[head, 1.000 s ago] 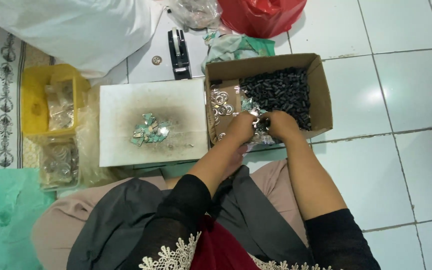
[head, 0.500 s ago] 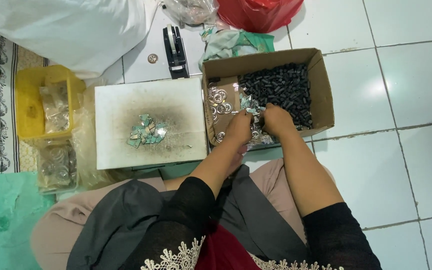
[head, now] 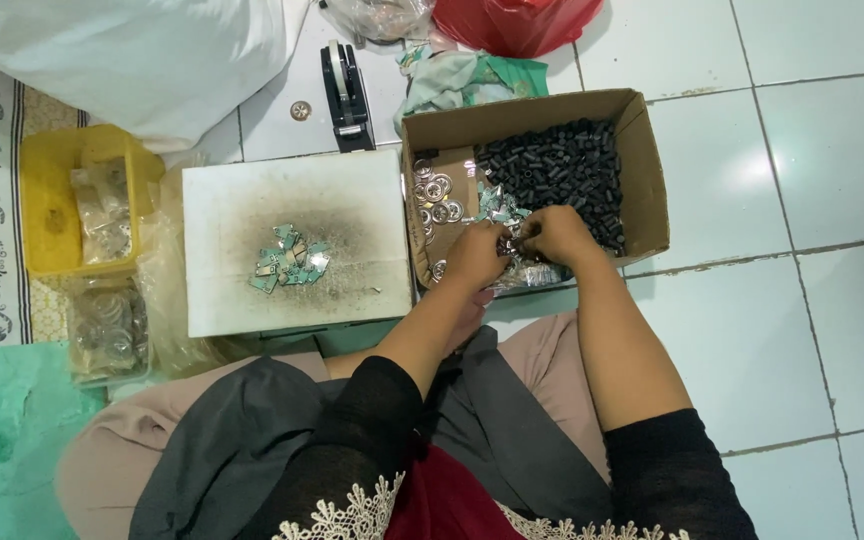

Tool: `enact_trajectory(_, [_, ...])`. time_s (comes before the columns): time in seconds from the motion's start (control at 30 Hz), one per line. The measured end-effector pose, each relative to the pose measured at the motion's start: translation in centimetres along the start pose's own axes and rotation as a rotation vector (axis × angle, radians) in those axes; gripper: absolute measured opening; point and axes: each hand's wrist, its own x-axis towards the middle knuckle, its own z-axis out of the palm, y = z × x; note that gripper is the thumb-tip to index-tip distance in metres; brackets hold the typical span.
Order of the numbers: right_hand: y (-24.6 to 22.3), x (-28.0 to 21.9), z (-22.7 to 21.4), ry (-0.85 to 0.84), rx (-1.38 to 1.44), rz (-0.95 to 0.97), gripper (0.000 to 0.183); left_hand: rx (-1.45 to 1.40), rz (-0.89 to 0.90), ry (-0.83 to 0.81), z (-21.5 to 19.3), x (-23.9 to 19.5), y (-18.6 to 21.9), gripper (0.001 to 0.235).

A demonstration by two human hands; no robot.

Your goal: The person sits on the floor and sorts small decorative items, including silver pieces and green fragments, from a plastic bag onto a white board and into a cardboard box. They handle the items by hand, separating them into piles.

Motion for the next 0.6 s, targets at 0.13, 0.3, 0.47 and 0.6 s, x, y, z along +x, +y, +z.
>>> enact_trajectory(0.13, [1.1,0.1,0.0,0.009,0.342,0.063,0.017,-0.115,-0.004,0.032,-0.5,-0.6,0.4,0.043])
enact_trajectory(0.3, [2.0,0.4,0.0,0.036,0.714,0.093,0.025,-0.301,0.080,0.207,1.3,-0.3,-1.0,0.045])
enact_trajectory(0.47, [2.1,0.2,-0.3,0.029,0.845,0.111,0.026,-0.404,0.130,0.269,0.9,-0.7,-0.4,0.042])
enact_trajectory(0.6, [1.1,-0.3,-0.6,-0.037,0.882,0.111,0.026,-0.466,0.108,0.289,1.6,0.0,-0.5,0.025])
